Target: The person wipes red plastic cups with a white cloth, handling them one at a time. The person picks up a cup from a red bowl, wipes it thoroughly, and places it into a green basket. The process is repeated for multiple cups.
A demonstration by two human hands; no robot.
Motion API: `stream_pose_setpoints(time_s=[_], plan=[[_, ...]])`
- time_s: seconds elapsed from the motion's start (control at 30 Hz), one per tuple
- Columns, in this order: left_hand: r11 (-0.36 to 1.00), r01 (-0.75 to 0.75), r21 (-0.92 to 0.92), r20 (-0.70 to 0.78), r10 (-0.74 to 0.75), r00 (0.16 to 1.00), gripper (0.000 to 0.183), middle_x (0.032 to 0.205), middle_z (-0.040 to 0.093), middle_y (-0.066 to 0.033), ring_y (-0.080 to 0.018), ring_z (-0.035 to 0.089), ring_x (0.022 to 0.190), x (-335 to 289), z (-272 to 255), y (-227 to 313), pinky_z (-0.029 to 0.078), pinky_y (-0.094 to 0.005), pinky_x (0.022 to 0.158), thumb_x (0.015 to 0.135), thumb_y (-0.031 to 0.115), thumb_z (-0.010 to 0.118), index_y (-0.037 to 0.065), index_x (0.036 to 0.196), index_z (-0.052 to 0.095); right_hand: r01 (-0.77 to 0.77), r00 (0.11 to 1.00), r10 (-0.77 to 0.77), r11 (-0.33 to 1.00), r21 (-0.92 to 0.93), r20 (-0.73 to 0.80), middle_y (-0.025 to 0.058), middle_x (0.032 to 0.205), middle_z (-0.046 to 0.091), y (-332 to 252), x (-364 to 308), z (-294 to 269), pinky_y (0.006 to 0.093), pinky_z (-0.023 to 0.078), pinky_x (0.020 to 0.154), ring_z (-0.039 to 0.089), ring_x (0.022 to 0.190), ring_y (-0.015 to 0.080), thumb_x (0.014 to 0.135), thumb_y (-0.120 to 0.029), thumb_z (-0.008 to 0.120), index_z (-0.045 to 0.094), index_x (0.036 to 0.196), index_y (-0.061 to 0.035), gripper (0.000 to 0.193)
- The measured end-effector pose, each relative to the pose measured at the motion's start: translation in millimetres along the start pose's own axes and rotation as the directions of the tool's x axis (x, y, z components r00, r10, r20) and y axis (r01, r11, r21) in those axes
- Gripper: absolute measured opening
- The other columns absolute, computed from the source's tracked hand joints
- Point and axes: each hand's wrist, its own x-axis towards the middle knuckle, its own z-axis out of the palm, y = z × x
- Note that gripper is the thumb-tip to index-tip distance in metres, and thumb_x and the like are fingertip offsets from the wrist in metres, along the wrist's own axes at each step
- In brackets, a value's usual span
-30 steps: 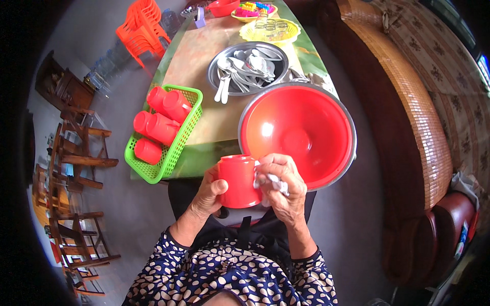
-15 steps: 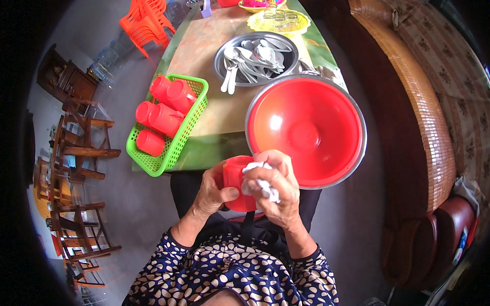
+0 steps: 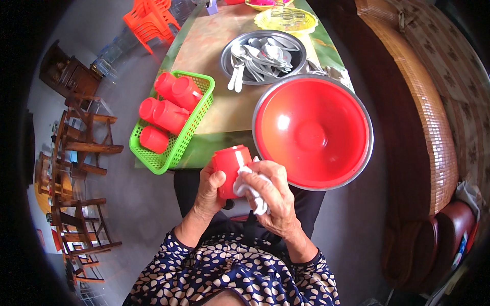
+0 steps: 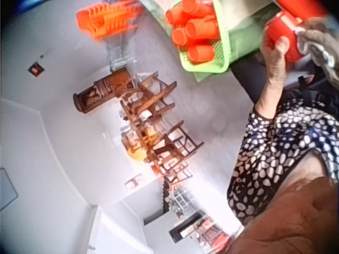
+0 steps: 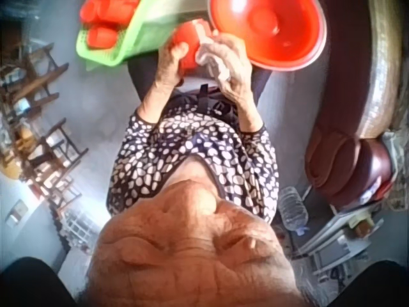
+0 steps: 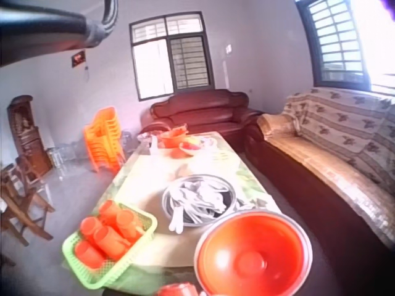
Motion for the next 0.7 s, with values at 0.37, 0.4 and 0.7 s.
stream_pose_setpoints(time_s=[0.37,0.4,0.7], plan=[[0.974,0.189,-0.129,0.069,-0.181,0.981,0.075,0.128,0.051,-0.0092,-0.0198,0.052,0.116,-16,-12,10,0.048,-0.0365,0.095,0.080,0.033,0.075,0.005,0.138,0.037,0.302,0.951,-0.306,0.948,-0.097,-0.037,0.0135,0.096,0.058,17,14,11,0.0379,0.051,0.073,0.058,0.084,0.0295,0.062,-0.005,0.075,0.064,0.103,-0.0025,0.042],[0.979,0.194,-0.068,0.083,-0.188,0.979,0.076,0.127,0.051,-0.0090,-0.0198,0.052,0.116,-18,-16,12,0.049,-0.0363,0.094,0.079,0.033,0.075,0.004,0.138,0.037,0.300,0.952,-0.304,0.949,-0.093,-0.035,0.0135,0.095,0.059,18,15,10,0.0375,0.051,0.071,0.059,0.083,0.0292,0.062,-0.006,0.074,0.065,0.102,-0.0023,0.042],[0.957,0.257,0.136,0.016,-0.262,0.965,0.042,0.102,0.061,-0.0060,-0.0126,0.061,0.087,-18,-29,32,0.050,-0.0242,0.072,0.090,0.037,0.062,0.004,0.116,0.053,0.302,0.950,-0.301,0.953,0.004,0.077,0.0130,0.088,0.060,5,30,28,0.0346,0.054,0.067,0.062,0.078,0.0266,0.063,0.000,0.074,0.067,0.098,-0.0016,0.035]])
